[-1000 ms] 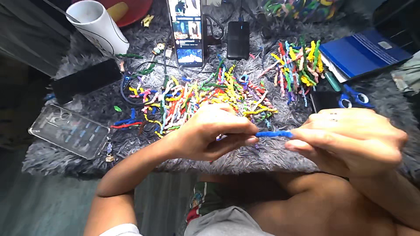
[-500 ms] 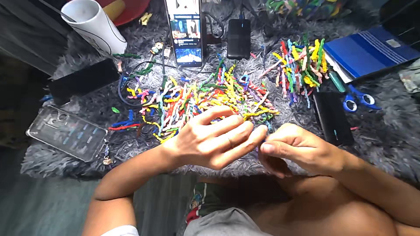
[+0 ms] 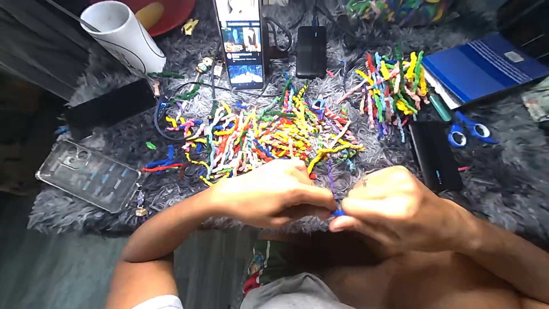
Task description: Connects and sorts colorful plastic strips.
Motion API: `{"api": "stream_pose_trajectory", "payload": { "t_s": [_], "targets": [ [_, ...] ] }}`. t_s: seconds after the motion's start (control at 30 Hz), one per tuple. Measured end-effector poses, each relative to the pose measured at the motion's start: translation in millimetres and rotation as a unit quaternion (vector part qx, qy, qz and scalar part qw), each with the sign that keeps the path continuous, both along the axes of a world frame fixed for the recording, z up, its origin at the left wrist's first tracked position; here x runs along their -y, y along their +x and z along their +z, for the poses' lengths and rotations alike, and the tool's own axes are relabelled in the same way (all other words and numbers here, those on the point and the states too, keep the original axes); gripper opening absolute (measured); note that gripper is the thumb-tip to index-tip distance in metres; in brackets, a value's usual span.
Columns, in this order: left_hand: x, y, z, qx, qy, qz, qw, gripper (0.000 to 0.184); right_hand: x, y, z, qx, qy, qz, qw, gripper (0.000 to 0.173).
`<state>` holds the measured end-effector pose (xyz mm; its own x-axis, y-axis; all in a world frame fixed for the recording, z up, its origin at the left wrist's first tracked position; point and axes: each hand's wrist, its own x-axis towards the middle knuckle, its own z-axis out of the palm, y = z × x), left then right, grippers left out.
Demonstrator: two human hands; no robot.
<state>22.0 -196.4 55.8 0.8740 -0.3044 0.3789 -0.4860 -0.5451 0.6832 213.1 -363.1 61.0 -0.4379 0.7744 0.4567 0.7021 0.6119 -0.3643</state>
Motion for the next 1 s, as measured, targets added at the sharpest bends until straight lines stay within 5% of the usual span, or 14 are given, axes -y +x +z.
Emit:
{"api": "stream_pose_trajectory", "payload": {
  "t_s": [0.13, 0.27, 0.5, 0.73, 0.87, 1.0],
  "targets": [
    [-7, 2, -2, -0.143, -0.141, -0.131, 0.971, 0.027, 7, -11, 9, 0.126, 0.107, 0.000, 0.986, 0.039],
    [-7, -1, -1, -0.131, -0.125, -0.109, 0.977, 0.025, 6, -10, 7, 0.115, 0.105, -0.001, 0.988, 0.042],
    [-6, -3, 3, 0.066, 0.073, 0.139, 0.985, 0.031, -4, 9, 1, -0.088, -0.073, 0.002, 0.993, 0.049],
    [3, -2, -2, 0.220, 0.202, 0.168, 0.939, 0.016, -18, 10, -12, -0.351, -0.418, 0.090, 0.833, 0.050],
    [5, -3, -3, 0.238, 0.237, 0.153, 0.929, 0.017, -23, 11, -17, -0.349, -0.444, 0.143, 0.813, 0.038],
    [5, -2, -4, 0.240, 0.238, 0.141, 0.931, 0.022, -23, 9, -15, -0.326, -0.382, 0.131, 0.854, 0.034]
  ]
}}
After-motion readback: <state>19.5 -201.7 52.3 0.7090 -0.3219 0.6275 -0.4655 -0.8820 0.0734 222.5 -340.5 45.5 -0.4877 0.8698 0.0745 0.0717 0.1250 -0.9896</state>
